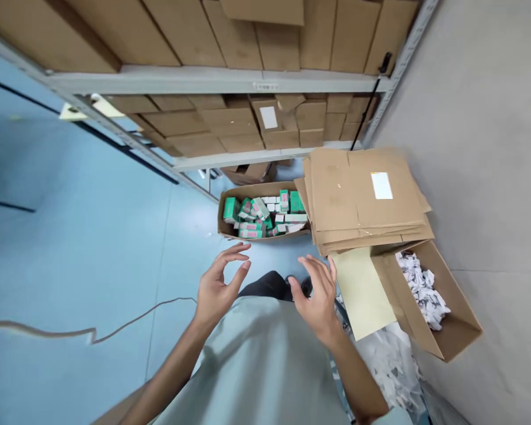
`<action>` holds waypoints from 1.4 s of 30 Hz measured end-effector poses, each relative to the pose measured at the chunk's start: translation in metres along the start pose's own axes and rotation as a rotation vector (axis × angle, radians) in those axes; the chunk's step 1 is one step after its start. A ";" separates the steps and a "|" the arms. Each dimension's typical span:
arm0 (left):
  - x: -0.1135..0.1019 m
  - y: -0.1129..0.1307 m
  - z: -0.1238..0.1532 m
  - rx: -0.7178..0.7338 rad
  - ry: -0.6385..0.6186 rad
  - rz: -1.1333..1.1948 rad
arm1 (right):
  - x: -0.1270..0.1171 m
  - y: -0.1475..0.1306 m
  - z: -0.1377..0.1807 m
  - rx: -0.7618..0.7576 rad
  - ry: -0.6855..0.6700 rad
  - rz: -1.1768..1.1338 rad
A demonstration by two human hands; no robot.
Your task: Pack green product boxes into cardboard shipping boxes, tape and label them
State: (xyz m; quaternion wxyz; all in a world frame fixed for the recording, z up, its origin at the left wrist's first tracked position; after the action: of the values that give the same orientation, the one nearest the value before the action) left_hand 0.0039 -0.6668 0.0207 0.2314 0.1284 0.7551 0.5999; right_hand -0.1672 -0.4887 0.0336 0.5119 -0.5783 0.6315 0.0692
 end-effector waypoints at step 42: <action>-0.285 -0.392 -0.197 -0.721 0.456 0.322 | 0.557 -0.201 -0.218 -0.348 -0.851 0.037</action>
State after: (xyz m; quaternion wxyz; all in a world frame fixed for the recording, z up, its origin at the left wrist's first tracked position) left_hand 0.1828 -1.0648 -0.2684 -0.0071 0.0198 0.5002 0.8657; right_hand -0.0225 -1.0689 -0.1677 0.6196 -0.5644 0.3545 0.4145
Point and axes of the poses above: each hand's wrist, its own z-axis away from the middle knuckle, its own x-axis out of the palm, y = z × x, the point moved 3 cm from there along -z, towards the middle knuckle, and after that the axes turned 14 degrees about z, right-handed, at the moved point
